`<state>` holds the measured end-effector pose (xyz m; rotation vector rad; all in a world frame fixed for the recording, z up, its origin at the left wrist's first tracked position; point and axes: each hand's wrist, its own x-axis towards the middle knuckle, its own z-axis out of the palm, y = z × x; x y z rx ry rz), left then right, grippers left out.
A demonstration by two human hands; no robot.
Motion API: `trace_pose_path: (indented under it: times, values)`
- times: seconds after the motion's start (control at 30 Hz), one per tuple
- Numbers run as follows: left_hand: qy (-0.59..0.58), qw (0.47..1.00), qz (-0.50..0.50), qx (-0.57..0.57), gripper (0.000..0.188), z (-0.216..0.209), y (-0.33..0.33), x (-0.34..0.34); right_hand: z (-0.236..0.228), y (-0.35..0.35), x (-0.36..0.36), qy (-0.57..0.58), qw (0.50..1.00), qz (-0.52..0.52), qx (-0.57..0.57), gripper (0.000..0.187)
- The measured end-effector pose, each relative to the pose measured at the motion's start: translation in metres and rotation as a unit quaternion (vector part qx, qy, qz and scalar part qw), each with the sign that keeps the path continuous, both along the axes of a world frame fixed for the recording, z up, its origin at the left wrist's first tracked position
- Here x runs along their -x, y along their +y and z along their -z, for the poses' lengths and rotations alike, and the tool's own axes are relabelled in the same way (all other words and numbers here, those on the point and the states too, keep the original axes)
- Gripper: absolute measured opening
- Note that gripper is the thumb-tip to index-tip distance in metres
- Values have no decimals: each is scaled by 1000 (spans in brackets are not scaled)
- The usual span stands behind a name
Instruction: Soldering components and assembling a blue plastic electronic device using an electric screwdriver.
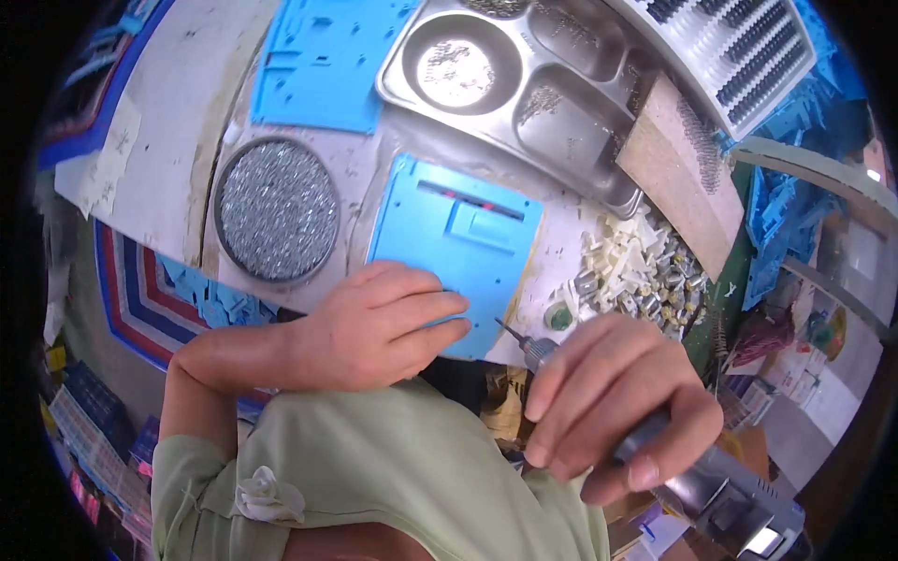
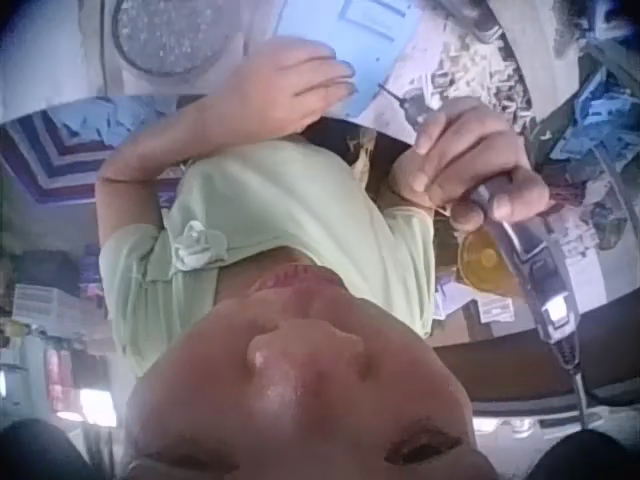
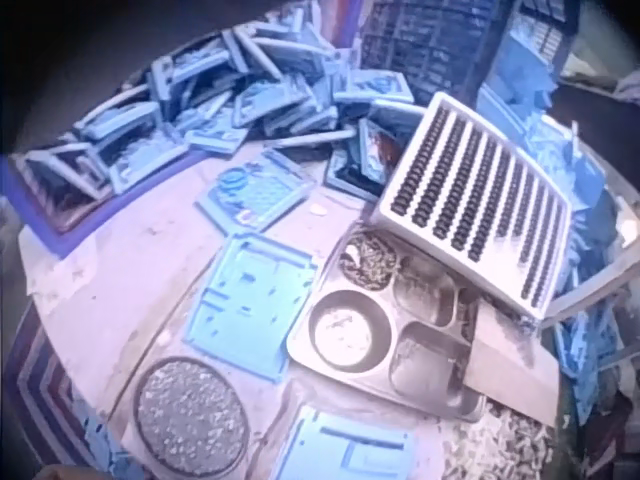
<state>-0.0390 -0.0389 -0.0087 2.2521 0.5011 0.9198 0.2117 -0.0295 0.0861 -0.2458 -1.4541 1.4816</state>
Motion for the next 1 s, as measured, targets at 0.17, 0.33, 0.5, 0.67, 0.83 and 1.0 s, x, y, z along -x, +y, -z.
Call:
trace_pose_path:
  times: [0.17, 0.33, 0.5, 0.67, 0.83, 1.0]
  values:
    - [94, 995, 34, -2, 43, 4, 3, -3, 21, -18, -16, 11, 992, 126, 27, 34]
    - [140, 989, 26, 32, 49, -7, 3, -6, 31, -21, -12, 0, 968, 251, 9, 31]
    - [178, 983, -22, 31, 52, -18, 4, -16, 37, -25, -12, -35, 954, 296, 7, 27]
    - [152, 988, -30, 12, 52, -14, 5, -20, 55, -37, 0, -19, 936, 350, 24, 27]
    - [141, 989, -47, -11, 49, -15, 1, -20, 46, -30, 3, -18, 930, 368, -7, 26]
    - [125, 991, -49, -25, 43, -13, 1, -24, 71, -15, 6, -53, 934, 346, -69, 12]
